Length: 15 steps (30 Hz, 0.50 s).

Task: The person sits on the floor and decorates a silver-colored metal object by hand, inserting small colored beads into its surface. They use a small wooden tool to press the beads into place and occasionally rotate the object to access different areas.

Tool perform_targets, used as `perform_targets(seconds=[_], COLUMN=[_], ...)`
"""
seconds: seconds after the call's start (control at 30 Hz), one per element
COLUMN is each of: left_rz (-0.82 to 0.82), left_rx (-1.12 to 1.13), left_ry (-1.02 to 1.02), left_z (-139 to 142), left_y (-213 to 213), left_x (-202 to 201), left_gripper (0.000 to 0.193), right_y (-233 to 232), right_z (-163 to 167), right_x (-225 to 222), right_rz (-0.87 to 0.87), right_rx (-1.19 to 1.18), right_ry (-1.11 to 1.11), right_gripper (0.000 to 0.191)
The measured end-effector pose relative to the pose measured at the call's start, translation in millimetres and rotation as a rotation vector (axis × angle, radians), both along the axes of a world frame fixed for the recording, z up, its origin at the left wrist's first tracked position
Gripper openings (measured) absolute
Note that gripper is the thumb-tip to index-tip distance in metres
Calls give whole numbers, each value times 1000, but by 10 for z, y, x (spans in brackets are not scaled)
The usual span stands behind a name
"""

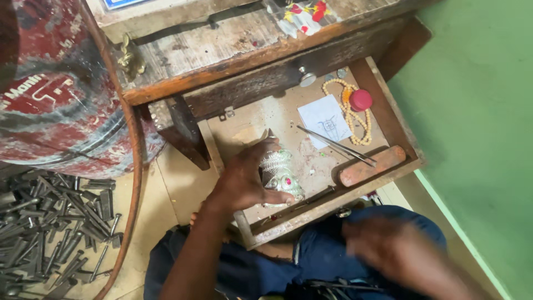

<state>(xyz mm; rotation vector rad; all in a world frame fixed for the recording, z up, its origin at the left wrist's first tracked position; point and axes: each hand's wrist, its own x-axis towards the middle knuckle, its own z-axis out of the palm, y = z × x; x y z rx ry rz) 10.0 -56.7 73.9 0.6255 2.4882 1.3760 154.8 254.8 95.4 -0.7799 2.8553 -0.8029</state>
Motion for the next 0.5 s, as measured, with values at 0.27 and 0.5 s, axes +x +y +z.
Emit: perform_targets(seconds=[0.27, 0.5], left_rz=[-37, -42], left_rx=[-45, 3], left_ry=[49, 116], left_z=[4, -104], left_y=[-11, -45], left_x=[-28, -59], left_gripper=[109, 110], right_y=[-198, 23], right_z=[-77, -379], right_x=[-1464, -1586], right_rz=[-261, -296], right_rx=[353, 394], right_ry=[288, 307], right_gripper=[33, 13])
